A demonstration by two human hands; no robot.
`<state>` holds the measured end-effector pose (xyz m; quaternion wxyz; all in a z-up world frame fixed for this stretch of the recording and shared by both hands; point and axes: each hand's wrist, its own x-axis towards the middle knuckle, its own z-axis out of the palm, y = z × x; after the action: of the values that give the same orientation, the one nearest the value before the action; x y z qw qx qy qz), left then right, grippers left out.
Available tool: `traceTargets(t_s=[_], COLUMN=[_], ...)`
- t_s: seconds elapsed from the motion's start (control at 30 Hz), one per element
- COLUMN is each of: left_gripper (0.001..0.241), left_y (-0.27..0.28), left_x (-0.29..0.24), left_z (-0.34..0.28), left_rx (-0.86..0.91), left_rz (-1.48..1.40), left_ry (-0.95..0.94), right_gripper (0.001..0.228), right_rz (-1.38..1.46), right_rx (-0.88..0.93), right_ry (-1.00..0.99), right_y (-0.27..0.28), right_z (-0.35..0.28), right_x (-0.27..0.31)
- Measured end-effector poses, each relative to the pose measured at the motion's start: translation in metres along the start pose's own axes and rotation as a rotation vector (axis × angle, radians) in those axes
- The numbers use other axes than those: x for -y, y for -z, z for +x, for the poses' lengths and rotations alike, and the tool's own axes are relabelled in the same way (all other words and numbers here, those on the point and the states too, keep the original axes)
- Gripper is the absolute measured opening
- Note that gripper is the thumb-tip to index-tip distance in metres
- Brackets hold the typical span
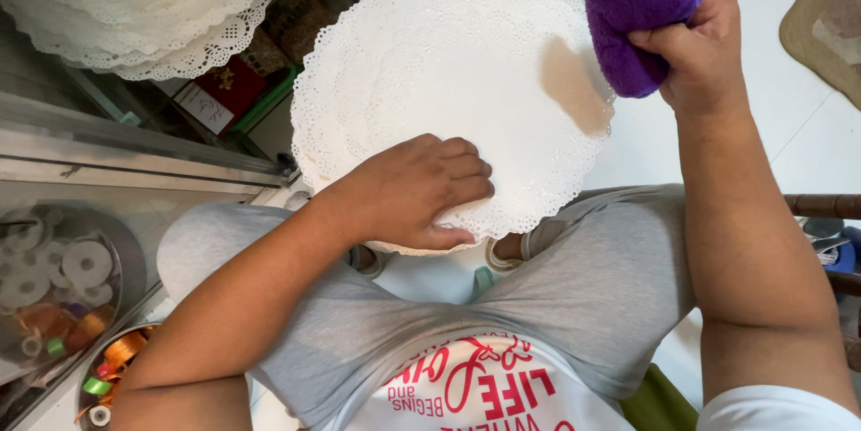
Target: The person wipes a stack of white decorative plates with a purple cloth while sitting cross-legged. They repeatedly take a plate from a glass cabinet, wipe its surface, and return it to the stack on their lap.
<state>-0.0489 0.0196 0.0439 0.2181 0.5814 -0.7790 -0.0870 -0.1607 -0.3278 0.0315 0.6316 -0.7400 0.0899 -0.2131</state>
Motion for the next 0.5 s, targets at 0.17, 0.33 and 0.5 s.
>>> traceTargets(t_s=[0.17,0.33,0.5], left_gripper=[0.026,0.052,0.028], left_y=[0.0039,-0.0008,-0.0013], left_x=[0.0013,0.0021,0.0012], left_z=[-0.0002,-0.0005,0.0011], left_rx=[-0.087,0.024,-0.054], left_rz=[-0.064,0.006,-0.034], left_ry=[-0.044,-0.04,-0.079], right_gripper=[0.037,0.035,0.038], right_rz=[0.0,-0.007,-0.005], right_rx=[0.005,0.011,0.01], right_ry=[0.013,0.019,0.009], right_y=[0.0016,0.0026,0.002], right_z=[0.0004,-0.0001,-0.0004], right_x=[-0.0025,-0.0011,-0.0001])
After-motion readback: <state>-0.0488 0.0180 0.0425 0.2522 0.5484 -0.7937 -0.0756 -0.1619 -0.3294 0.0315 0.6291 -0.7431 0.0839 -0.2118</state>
